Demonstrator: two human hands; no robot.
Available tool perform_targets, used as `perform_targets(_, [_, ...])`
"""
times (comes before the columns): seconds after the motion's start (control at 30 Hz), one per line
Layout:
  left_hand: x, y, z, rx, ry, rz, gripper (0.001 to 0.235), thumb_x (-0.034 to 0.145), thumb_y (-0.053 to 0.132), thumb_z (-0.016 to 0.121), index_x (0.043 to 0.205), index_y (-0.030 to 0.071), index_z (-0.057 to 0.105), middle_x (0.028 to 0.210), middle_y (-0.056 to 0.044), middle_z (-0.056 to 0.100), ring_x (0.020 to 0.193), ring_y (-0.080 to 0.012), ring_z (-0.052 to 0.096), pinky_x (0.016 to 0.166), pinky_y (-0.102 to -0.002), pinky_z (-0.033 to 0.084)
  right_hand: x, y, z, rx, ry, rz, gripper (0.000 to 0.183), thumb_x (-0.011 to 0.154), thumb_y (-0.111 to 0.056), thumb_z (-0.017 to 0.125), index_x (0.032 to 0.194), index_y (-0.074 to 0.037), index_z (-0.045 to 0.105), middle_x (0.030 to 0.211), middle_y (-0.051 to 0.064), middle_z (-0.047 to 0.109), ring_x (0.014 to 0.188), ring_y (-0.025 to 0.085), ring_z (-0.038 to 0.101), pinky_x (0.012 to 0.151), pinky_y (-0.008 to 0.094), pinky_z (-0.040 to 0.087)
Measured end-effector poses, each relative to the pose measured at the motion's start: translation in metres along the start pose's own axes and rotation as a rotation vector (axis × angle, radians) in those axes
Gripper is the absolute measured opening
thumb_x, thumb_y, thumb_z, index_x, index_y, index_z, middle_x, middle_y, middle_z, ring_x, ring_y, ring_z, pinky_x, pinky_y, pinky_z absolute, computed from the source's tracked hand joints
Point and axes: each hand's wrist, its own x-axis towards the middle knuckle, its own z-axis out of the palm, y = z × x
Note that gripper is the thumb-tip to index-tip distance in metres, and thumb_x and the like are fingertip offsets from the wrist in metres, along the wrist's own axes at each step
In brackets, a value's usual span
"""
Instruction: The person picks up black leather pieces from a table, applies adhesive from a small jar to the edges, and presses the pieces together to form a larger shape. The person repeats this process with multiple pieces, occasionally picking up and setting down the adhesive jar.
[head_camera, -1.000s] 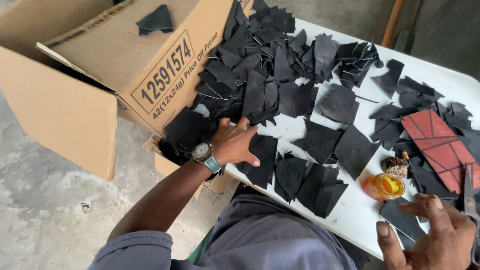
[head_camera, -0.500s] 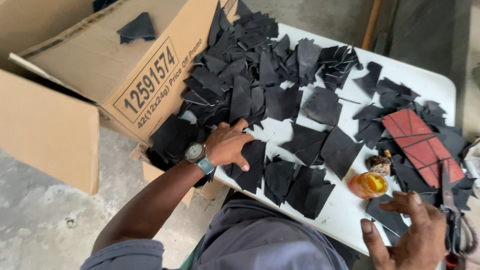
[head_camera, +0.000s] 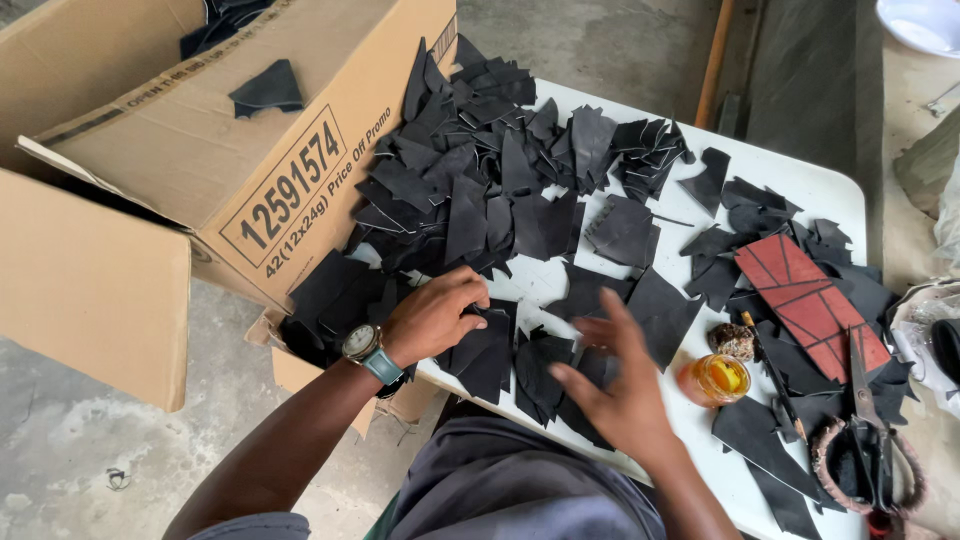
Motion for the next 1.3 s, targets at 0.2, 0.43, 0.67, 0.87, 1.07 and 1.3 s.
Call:
perform_targets(0.2, [-0.006,-0.003,0.001,-0.017,0.088,0.101,0.025,0.083,0.013,0.08,0.104,0.004,0.07,0.112,-0.006,0.064,0.095,-0.0269,0.07,0.082,-0.04,0.056,0.048,0.001,0.064,-0.079,-0.087,0.041,0.09,0.079,-0.012,0.083,0.154,-0.014,0.035,0.107,0.011,0.076,0.093,0.026,0.076,0.078,0.035,0.061])
perform_targets(0.43, [-0.009,-0.006,0.007,0.077,0.206,0.113,0.051,0.077,0.017,0.085,0.123,0.008,0.065,0.135,-0.01,0.055,0.114,-0.0335,0.063,0.092,-0.043,0.054,0.047,0.012,0.082,-0.293,-0.072,-0.025,0.084,0.081,-0.011,0.082,0.153,-0.019,0.04,0.088,0.007,0.079,0.077,0.028,0.077,0.067,0.038,0.059])
perform_targets(0.67, [-0.025,0.007,-0.005,-0.008,0.303,0.026,0.084,0.068,0.02,0.092,0.141,0.008,0.051,0.141,-0.018,0.048,0.12,-0.0377,0.056,0.092,-0.045,0.053,0.045,-0.004,0.064,-0.09,-0.095,0.003,0.084,0.081,-0.007,0.083,0.152,-0.014,0.038,0.094,0.008,0.078,0.086,0.023,0.077,0.063,0.035,0.06])
perform_targets(0.87, [-0.034,0.011,-0.006,-0.566,0.18,0.042,0.043,0.092,0.012,0.078,0.128,0.007,0.055,0.088,-0.006,0.075,0.08,-0.012,0.073,0.068,-0.026,0.055,0.042,-0.013,0.038,0.271,-0.126,-0.016,0.089,0.09,0.011,0.071,0.161,-0.007,0.021,0.099,0.014,0.068,0.09,0.019,0.071,0.082,0.033,0.059])
perform_targets(1.07, [-0.037,0.039,-0.026,-0.824,0.125,0.057,0.047,0.096,0.005,0.074,0.136,0.004,0.049,0.074,-0.011,0.059,0.065,-0.0063,0.051,0.056,-0.02,0.039,0.038,-0.038,0.018,0.339,-0.027,-0.147,0.096,0.092,0.011,0.07,0.163,-0.01,0.009,0.113,0.015,0.07,0.106,0.022,0.074,0.095,0.035,0.062])
perform_targets(1.3, [-0.041,0.025,-0.111,-0.706,0.449,0.14,0.056,0.091,0.008,0.074,0.138,0.004,0.043,0.117,-0.003,0.064,0.104,-0.0143,0.073,0.088,-0.031,0.064,0.019,-0.053,-0.011,0.382,0.117,-0.254,0.106,0.096,0.006,0.071,0.168,-0.021,-0.002,0.147,0.022,0.051,0.131,0.029,0.061,0.11,0.045,0.061])
